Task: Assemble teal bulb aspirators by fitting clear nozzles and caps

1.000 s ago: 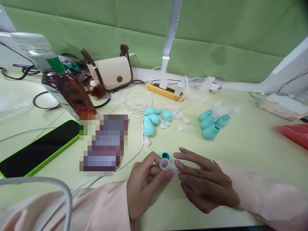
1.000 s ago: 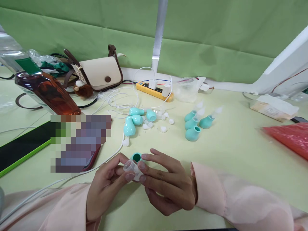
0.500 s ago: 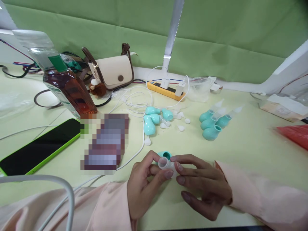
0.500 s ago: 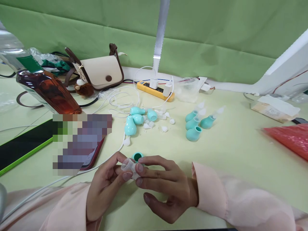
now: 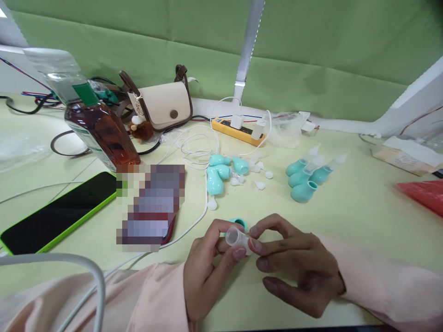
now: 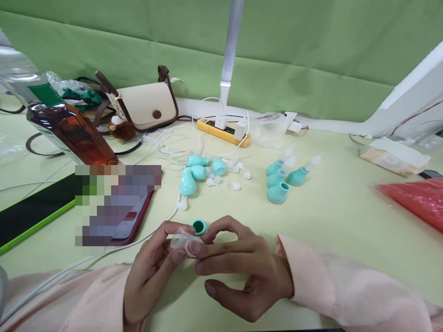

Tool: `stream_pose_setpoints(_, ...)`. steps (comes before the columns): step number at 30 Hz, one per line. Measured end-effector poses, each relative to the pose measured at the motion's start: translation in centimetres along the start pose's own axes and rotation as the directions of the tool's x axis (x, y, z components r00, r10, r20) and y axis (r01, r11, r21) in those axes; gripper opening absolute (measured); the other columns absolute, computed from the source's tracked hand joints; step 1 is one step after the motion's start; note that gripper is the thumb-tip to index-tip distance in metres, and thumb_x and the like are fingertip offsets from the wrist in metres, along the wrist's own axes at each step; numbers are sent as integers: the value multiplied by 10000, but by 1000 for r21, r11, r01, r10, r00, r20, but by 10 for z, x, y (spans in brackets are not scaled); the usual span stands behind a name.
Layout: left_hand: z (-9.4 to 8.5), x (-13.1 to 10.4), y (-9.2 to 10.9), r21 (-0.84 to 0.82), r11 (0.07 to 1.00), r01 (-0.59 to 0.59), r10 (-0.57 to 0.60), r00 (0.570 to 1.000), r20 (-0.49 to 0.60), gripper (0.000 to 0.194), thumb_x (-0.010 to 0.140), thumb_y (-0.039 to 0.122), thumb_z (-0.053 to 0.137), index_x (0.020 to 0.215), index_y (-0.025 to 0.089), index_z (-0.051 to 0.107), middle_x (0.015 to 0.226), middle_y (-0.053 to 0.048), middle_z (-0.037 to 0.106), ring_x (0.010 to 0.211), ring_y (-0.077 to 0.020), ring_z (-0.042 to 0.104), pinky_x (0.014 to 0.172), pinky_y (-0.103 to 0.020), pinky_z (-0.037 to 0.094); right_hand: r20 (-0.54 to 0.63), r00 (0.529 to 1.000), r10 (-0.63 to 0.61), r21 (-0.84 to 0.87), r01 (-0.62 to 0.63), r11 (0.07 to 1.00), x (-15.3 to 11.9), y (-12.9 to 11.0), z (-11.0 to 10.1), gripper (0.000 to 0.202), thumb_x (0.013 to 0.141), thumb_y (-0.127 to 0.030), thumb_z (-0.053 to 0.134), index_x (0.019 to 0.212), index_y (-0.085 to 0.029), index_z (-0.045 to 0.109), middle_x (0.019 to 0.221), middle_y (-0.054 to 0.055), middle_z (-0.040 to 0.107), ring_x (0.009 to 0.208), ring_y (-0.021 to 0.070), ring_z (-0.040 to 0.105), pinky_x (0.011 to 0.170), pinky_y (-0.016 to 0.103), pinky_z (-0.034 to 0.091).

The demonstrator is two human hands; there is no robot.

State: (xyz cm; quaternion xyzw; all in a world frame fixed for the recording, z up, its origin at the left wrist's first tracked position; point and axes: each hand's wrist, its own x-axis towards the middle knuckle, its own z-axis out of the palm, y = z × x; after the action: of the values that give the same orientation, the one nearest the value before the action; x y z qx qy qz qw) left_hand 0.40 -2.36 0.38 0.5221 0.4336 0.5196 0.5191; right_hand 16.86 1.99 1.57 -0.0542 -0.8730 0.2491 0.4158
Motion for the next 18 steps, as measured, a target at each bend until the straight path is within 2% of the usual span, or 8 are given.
stream_pose_setpoints(3, 2, 0, 3, -58, 998, -3, 4, 1000, 14, 196, 799, 350, 458, 898, 194, 523, 666, 2, 606, 613, -113, 541, 585, -189, 401, -15, 999, 32, 21, -32, 999, -1, 1, -5, 435, 645, -57, 564, 1072, -122, 512, 1070, 112, 584, 875, 173, 579, 834, 412, 431)
stream_pose_setpoints(6, 2, 0, 3, -83, 996, 12, -6, 998, 65, 199, 800, 326, 466, 939, 197, 525, 675, -1, 617, 641, -126, 564, 623, -205, 428, -68, 996, 59, -33, -61, 998, -3, 2, -6, 473, 658, -75, 586, 1112, -170, 493, 1065, 89, 591, 888, 188, 564, 797, 422, 431)
stream_pose_setpoints(10, 0, 0, 2, -147, 989, 32, -13, 991, 132, 207, 798, 301, 476, 983, 218, 517, 753, -13, 637, 692, -145, 594, 687, -248, 454, -187, 961, 202, -67, -218, 974, -4, 1, -5, 487, 651, -136, 634, 1111, -216, 496, 1054, 80, 592, 877, 210, 537, 762, 428, 414)
stream_pose_setpoints(14, -1, 0, 2, -118, 993, 3, 17, 985, 171, 248, 802, 284, 471, 1035, 223, 528, 757, -21, 628, 692, -150, 592, 672, -248, 460, -129, 914, 384, -31, -390, 920, 1, -2, -4, 491, 607, -246, 691, 1064, -207, 519, 1009, 89, 539, 918, 220, 480, 751, 408, 424)
stream_pose_setpoints(18, -1, 1, 2, -67, 997, -50, 62, 979, 195, 258, 800, 227, 472, 1045, 247, 549, 765, -3, 612, 666, -121, 566, 661, -211, 457, -117, 900, 419, 46, -417, 908, 7, -3, 0, 407, 632, -215, 676, 1016, -228, 541, 839, 49, 544, 793, 177, 475, 667, 356, 432)
